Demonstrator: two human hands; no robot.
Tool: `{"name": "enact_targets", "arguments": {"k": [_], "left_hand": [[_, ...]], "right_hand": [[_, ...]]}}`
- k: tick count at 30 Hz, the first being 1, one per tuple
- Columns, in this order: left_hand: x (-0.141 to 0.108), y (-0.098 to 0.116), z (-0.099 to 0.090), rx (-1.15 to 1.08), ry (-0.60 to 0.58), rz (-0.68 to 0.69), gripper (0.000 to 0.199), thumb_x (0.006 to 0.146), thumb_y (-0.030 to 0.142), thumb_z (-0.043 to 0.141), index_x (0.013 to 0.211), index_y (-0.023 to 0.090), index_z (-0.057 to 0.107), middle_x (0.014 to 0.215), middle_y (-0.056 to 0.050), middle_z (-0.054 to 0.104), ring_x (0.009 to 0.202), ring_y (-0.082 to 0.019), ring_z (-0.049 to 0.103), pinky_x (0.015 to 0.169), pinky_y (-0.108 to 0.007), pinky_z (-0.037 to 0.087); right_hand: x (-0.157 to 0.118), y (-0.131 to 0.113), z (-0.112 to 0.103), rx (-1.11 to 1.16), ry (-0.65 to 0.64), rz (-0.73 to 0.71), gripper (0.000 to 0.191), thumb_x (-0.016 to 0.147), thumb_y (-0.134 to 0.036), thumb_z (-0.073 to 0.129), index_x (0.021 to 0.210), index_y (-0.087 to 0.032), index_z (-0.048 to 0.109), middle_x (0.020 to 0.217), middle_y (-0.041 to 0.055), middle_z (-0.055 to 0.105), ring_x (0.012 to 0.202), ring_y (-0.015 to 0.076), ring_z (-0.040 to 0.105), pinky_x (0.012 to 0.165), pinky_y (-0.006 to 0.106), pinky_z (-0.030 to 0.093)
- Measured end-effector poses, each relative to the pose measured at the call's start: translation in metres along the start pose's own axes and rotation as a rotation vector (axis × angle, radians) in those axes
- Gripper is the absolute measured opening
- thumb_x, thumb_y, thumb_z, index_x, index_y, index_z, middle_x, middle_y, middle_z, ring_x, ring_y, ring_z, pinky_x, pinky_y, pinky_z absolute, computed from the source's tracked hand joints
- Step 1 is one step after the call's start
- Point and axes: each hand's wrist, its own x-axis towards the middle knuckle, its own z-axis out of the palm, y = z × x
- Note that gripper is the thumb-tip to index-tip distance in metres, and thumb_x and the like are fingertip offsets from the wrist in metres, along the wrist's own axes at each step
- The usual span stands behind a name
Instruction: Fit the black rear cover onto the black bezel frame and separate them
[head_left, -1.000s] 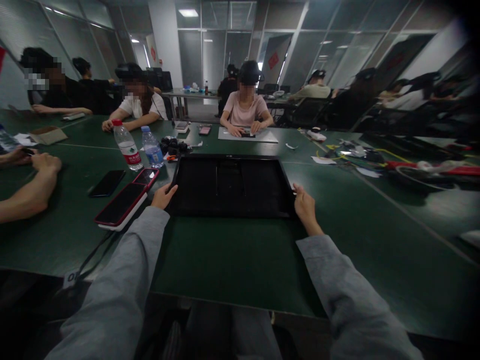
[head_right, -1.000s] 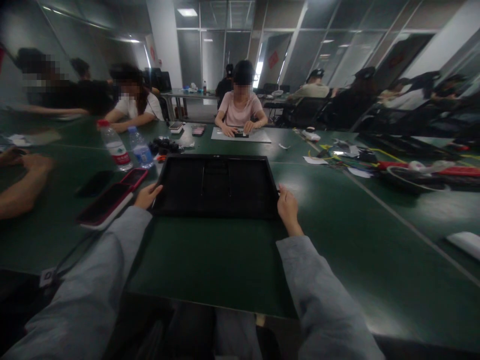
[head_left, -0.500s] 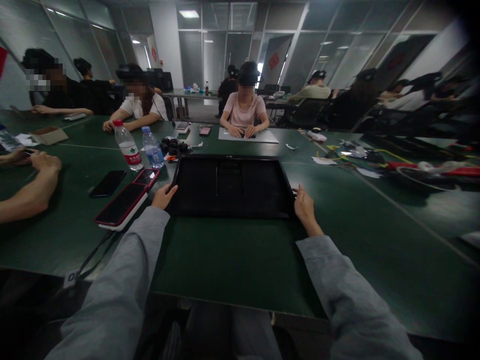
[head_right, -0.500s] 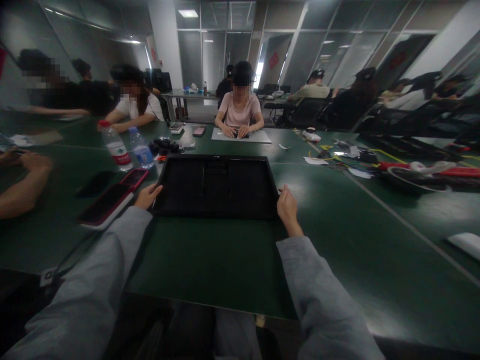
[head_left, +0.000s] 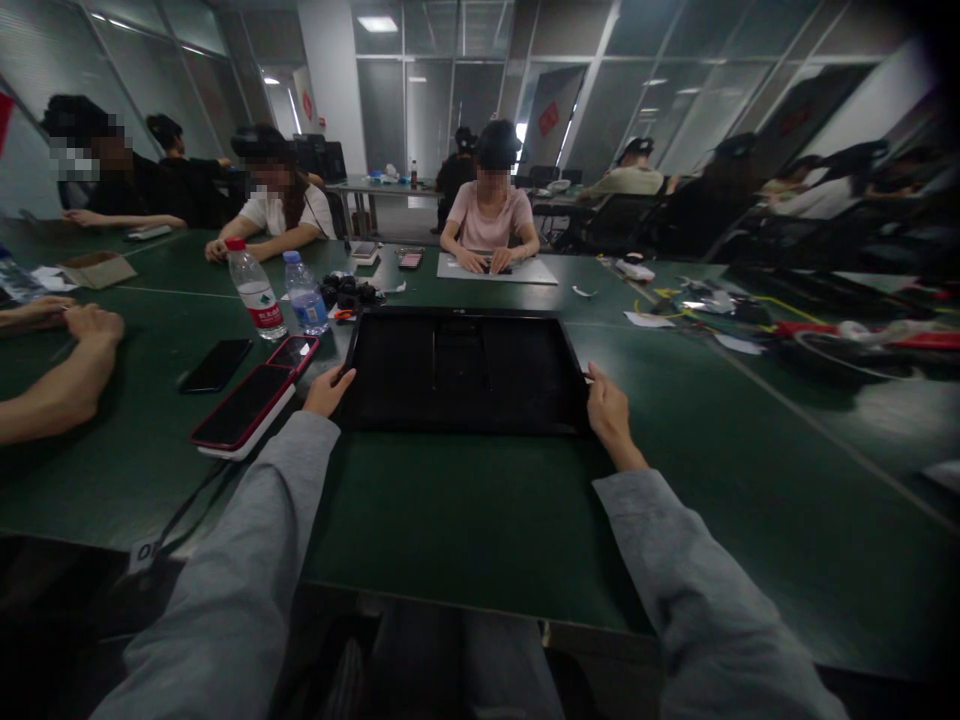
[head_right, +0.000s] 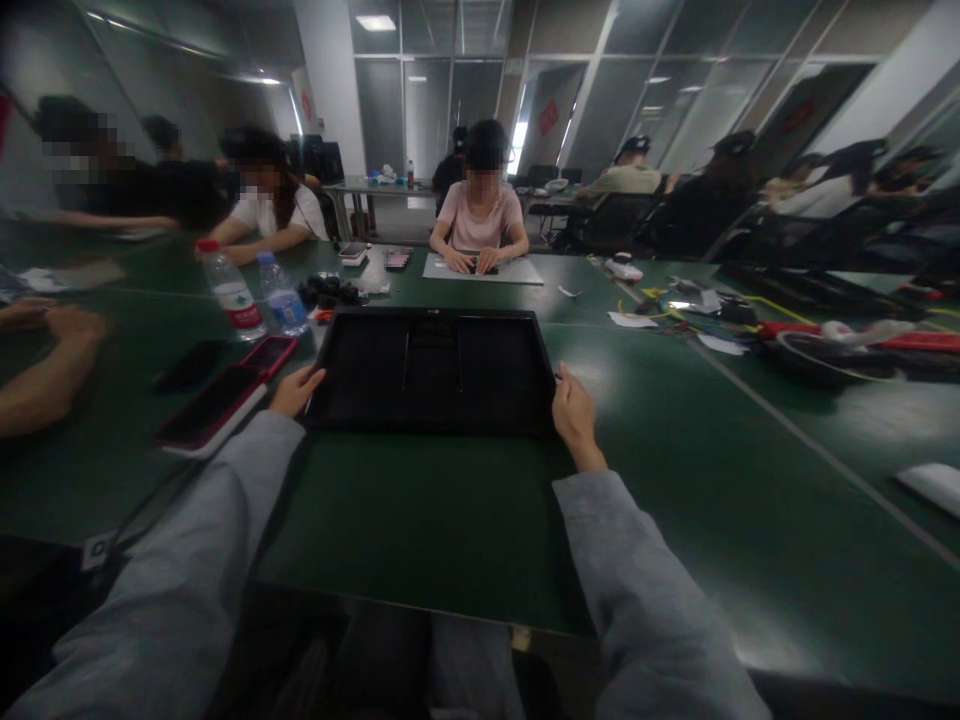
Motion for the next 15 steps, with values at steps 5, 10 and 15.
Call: {"name": "enact_targets", "arguments": {"k": [5, 10, 15], "left_hand": [[-0.0003, 0.0002, -0.0008, -0.007, -0.005, 0.003, 0.082, 0.074, 0.074, 0.070, 0.125, 0.010, 0.072, 0.128, -0.018, 0.073, 0.122, -0.036, 0.066, 0.111, -0.046, 0.046], [0.0014, -0.0048, -0.0008, -0.027, -0.010, 0.005, 0.081, 0.075, 0.072, 0.070, 0.127, 0.009, 0.071, 0.129, -0.019, 0.072, 0.123, -0.036, 0.066, 0.111, -0.047, 0.046], [0.0015, -0.0054, -0.0003, -0.037, 0.004, -0.001, 0.073, 0.076, 0.067, 0.073, 0.125, 0.012, 0.073, 0.127, -0.016, 0.073, 0.122, -0.035, 0.066, 0.112, -0.047, 0.046]], "right_hand": [[-0.0008, -0.0040, -0.0027, -0.024, -0.008, -0.013, 0.061, 0.092, -0.034, 0.035, 0.145, -0.017, 0.061, 0.134, 0.0131, 0.068, 0.126, 0.0305, 0.062, 0.110, 0.053, 0.046], [-0.0018, -0.0067, -0.0032, -0.053, 0.002, -0.007, 0.059, 0.096, -0.039, 0.035, 0.143, -0.018, 0.063, 0.133, 0.0134, 0.069, 0.123, 0.0304, 0.063, 0.110, 0.053, 0.046], [-0.0028, -0.0100, -0.0051, -0.066, -0.002, -0.034, 0.058, 0.095, -0.034, 0.035, 0.144, -0.021, 0.062, 0.132, 0.0106, 0.070, 0.122, 0.0292, 0.064, 0.109, 0.052, 0.047]]}}
